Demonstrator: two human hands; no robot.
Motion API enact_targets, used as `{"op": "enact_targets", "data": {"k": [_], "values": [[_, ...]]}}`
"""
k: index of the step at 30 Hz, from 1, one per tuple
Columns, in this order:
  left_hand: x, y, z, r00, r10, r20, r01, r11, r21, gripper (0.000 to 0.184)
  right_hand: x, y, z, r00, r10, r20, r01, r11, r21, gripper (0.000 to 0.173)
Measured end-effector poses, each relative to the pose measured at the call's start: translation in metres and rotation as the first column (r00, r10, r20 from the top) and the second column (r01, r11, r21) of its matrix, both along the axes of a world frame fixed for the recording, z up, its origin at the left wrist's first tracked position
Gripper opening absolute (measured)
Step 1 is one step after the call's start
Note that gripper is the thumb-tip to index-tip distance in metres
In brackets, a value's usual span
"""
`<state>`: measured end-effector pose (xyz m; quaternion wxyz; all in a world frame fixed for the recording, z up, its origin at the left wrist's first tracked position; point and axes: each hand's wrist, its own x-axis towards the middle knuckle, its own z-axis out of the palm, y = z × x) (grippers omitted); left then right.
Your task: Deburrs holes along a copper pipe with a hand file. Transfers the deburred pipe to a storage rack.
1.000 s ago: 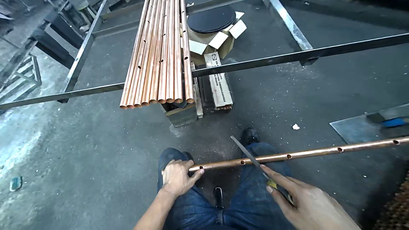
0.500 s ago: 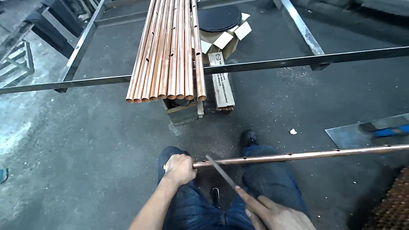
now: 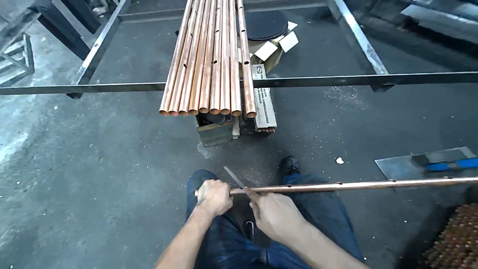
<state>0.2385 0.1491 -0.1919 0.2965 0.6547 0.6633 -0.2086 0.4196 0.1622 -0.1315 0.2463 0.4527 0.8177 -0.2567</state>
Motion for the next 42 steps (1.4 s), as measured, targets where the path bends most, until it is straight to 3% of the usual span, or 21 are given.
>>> {"op": "enact_targets", "data": {"k": [5, 9, 12, 15, 18, 22, 28, 30, 34, 39, 42], "values": [[0.001, -0.004, 0.006, 1.0, 0.014, 0.009, -0.014, 1.0, 0.001, 0.036, 0.041, -0.031, 0.014, 0.98, 0.017, -0.198, 0.033, 0.969, 0.246, 0.05], [0.001, -0.006, 0.002, 1.0, 0.021, 0.022, -0.022, 1.0, 0.019, 0.036, 0.053, -0.051, 0.023, 0.984, 0.007, -0.175, 0.014, 0.992, 0.122, 0.05], [0.001, -0.01, -0.002, 0.999, 0.011, 0.037, -0.013, 0.999, 0.053, 0.033, 0.014, -0.012, 0.0, 0.998, 0.01, -0.062, -0.007, 0.998, 0.055, 0.051], [0.0, -0.018, -0.004, 0.997, 0.042, 0.072, -0.052, 0.99, 0.13, 0.031, -0.006, 0.017, 0.007, 1.0, 0.02, 0.022, -0.019, 0.999, -0.038, 0.048], [-0.002, -0.027, -0.007, 0.988, 0.12, 0.102, -0.139, 0.969, 0.203, 0.034, 0.028, -0.016, 0.028, 0.993, 0.01, -0.115, -0.001, 0.997, 0.074, 0.051], [-0.001, -0.028, -0.008, 0.985, 0.135, 0.111, -0.156, 0.966, 0.204, 0.036, 0.041, -0.045, 0.051, 0.997, -0.003, -0.079, -0.001, 0.999, -0.044, 0.052], [-0.001, -0.031, -0.01, 0.991, 0.077, 0.107, -0.101, 0.964, 0.247, 0.034, -0.026, 0.028, 0.016, 0.993, -0.022, 0.118, 0.04, 0.988, -0.15, 0.043], [-0.005, -0.034, -0.013, 0.991, 0.066, 0.12, -0.102, 0.941, 0.322, 0.037, -0.008, 0.026, 0.031, 0.996, -0.081, 0.034, 0.083, 0.993, -0.086, 0.046], [-0.012, -0.045, -0.023, 0.99, 0.029, 0.135, -0.089, 0.88, 0.466, 0.071, 0.061, 0.015, 0.049, 0.968, -0.2, -0.149, 0.222, 0.963, 0.151, 0.049], [-0.018, -0.052, -0.036, 0.996, -0.022, 0.083, -0.044, 0.699, 0.714, 0.069, 0.109, -0.005, 0.049, 0.933, -0.31, -0.181, 0.33, 0.939, 0.098, 0.052], [-0.03, -0.057, -0.037, 0.996, -0.034, 0.078, -0.039, 0.629, 0.777, 0.066, 0.115, -0.026, 0.045, 0.915, -0.316, -0.251, 0.344, 0.936, 0.077, 0.052]]}}
